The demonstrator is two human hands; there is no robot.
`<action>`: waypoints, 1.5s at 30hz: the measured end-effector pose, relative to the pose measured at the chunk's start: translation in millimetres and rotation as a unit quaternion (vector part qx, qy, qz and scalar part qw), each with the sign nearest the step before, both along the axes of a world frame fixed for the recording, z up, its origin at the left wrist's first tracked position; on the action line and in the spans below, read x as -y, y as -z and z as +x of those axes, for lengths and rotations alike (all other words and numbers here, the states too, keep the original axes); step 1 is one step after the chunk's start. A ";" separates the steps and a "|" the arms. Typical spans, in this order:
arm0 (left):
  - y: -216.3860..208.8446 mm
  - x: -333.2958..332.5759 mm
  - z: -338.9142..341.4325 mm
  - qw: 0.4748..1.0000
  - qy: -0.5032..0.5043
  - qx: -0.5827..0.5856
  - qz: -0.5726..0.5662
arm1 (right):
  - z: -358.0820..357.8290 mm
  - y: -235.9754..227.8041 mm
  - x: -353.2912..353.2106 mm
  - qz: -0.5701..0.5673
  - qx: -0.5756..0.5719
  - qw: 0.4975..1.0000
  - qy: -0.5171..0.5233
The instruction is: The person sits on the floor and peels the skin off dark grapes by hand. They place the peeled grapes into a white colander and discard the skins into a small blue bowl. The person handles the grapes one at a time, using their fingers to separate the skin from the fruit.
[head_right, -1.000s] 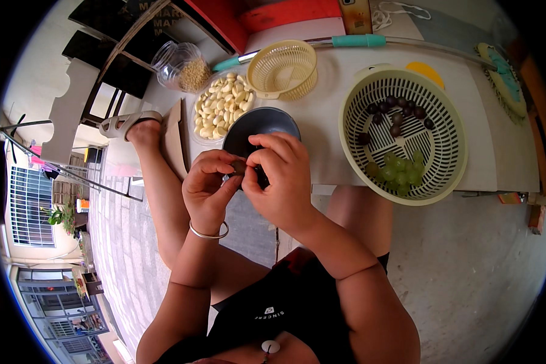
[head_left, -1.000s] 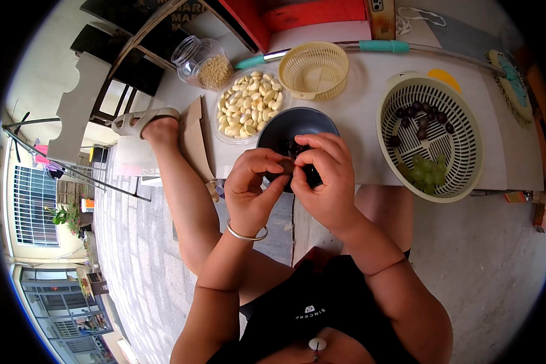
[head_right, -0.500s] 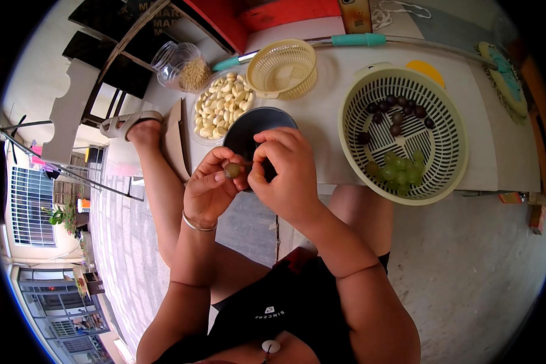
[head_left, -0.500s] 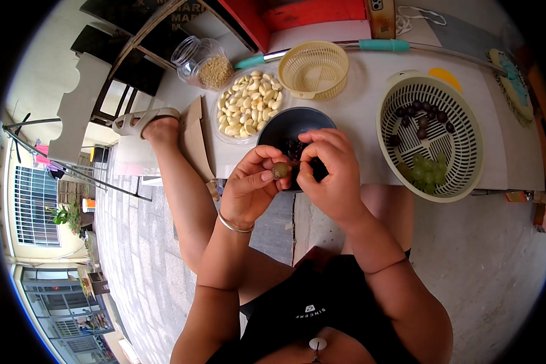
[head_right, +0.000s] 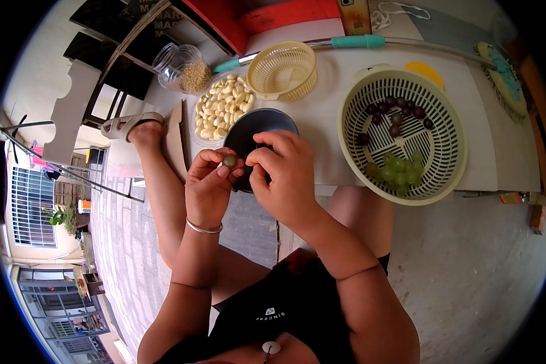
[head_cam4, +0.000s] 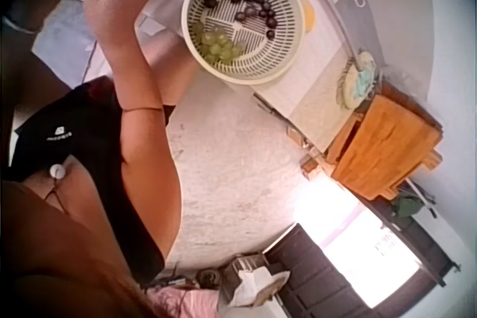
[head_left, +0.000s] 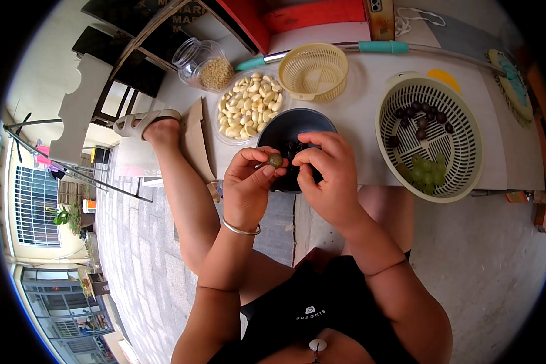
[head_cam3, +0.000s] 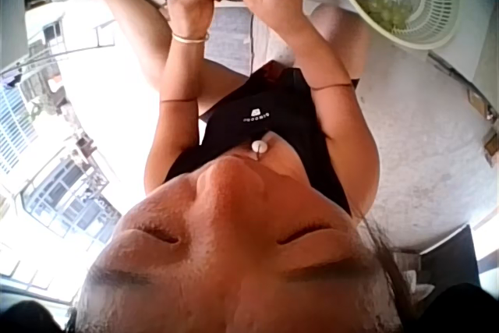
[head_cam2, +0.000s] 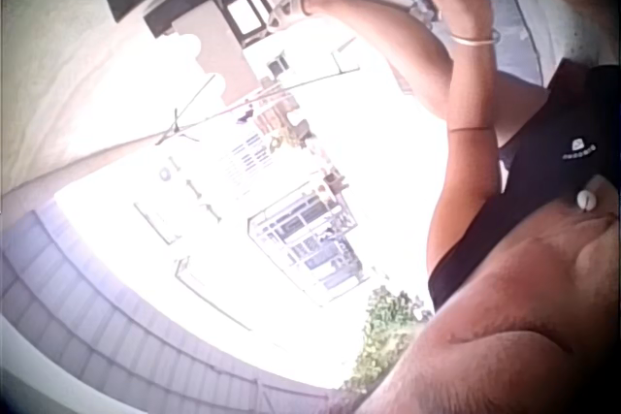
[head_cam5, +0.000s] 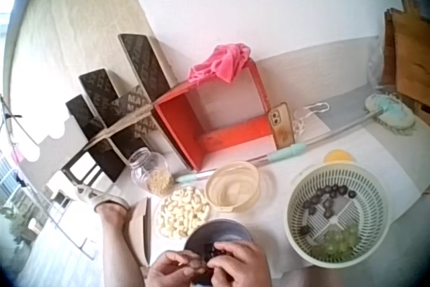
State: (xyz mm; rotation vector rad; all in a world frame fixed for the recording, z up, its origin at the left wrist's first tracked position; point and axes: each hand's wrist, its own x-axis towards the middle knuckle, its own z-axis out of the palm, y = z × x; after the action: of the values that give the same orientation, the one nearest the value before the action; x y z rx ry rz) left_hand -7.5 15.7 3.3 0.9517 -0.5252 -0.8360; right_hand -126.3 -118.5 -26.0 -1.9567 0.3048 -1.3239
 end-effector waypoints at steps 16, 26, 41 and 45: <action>-0.9 4.9 -14.8 0.999 0.004 0.041 -0.008 | 0.5 -3.4 -9.1 0.082 0.040 0.996 -0.026; -3.4 1.8 1.0 0.983 0.117 -0.139 -0.019 | -1.0 -4.0 1.8 0.092 0.025 0.995 -0.014; 6.1 3.2 -24.2 0.940 -0.105 0.325 0.017 | 1.3 -2.4 -12.2 0.089 0.028 0.995 -0.032; 0.9 2.1 -24.4 0.972 -0.071 0.222 0.031 | 2.0 -4.5 -11.6 0.085 0.046 0.995 -0.039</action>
State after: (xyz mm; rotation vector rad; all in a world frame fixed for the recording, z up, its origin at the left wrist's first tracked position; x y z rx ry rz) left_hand -32.0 13.6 2.4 1.2277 -0.8077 -0.5115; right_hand -124.3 -106.9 -21.5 -1.7446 0.2835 -1.2905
